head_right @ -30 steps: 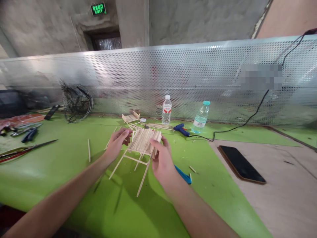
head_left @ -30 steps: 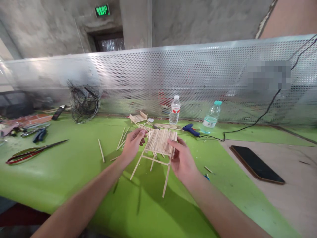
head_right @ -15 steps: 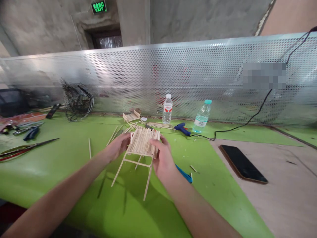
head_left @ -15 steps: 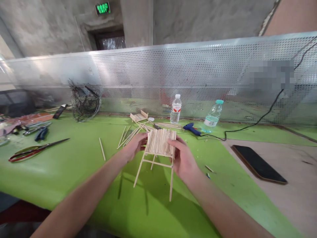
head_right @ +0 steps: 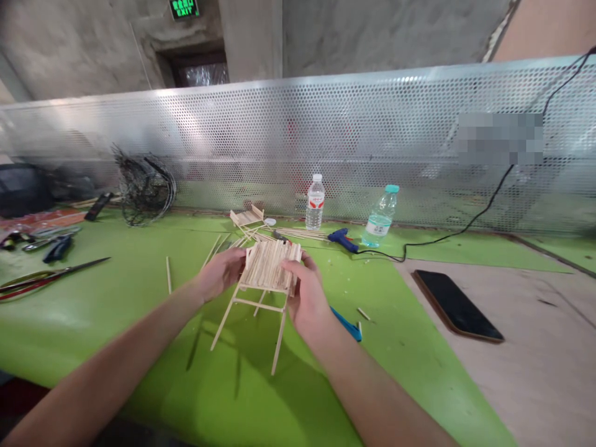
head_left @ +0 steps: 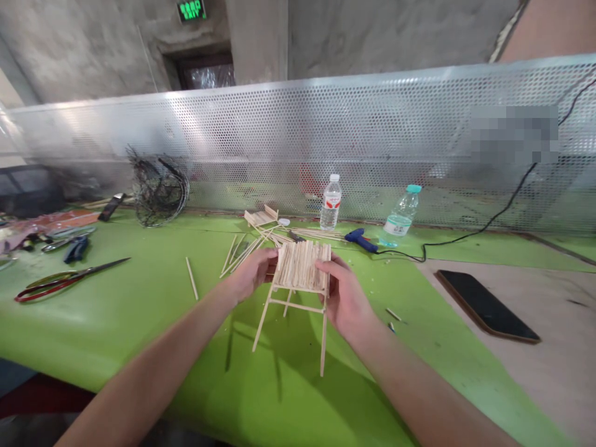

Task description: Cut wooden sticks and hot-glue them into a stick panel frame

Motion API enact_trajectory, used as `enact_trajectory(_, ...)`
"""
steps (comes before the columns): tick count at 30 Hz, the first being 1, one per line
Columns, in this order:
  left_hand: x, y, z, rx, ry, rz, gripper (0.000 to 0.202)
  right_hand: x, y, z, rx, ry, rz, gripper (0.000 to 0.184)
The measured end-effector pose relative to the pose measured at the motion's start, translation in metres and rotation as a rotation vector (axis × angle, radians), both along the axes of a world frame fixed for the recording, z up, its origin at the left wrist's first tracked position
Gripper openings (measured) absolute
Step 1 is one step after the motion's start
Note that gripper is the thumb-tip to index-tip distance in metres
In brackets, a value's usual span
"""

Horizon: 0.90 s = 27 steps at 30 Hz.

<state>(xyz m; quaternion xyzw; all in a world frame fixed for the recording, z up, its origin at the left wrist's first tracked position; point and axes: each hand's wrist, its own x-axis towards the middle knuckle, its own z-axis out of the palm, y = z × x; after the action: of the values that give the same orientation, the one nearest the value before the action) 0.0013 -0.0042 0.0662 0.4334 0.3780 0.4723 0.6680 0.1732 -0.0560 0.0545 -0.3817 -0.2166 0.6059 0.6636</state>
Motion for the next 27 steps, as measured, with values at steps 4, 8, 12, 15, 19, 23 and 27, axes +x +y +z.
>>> enact_trajectory(4, 0.0000, -0.0014, 0.0033, 0.022, 0.117, -0.080, 0.010, 0.0001, 0.0016, -0.0018, 0.008, -0.010, -0.007, 0.044)
enact_trajectory(8, -0.0012, 0.0000, 0.0013, 0.023, 0.133, -0.070, 0.010, -0.0009, -0.0003, 0.0011, -0.019, 0.004, -0.016, 0.043)
enact_trajectory(12, -0.0012, 0.0009, 0.0003, 0.023, 0.126, -0.079, 0.013, -0.0020, -0.0033, 0.0057, -0.033, 0.012, -0.015, 0.042)
enact_trajectory(15, -0.0003, 0.0003, 0.0016, -0.019, 0.084, -0.051, 0.010, -0.0022, -0.0037, 0.0065, -0.044, 0.008, -0.017, 0.041)
enact_trajectory(19, 0.0008, 0.0002, 0.0023, -0.087, -0.005, -0.023, 0.008, -0.0020, -0.0023, 0.0046, -0.033, -0.002, -0.027, 0.038)
enact_trajectory(23, -0.0004, 0.0014, 0.0006, -0.054, 0.039, -0.021, 0.005, -0.0012, -0.0029, 0.0047, -0.046, -0.015, -0.015, 0.037)
enact_trajectory(27, -0.0014, 0.0023, -0.0003, -0.010, 0.096, -0.034, 0.004, -0.0005, -0.0038, 0.0052, -0.055, -0.004, -0.010, 0.038)
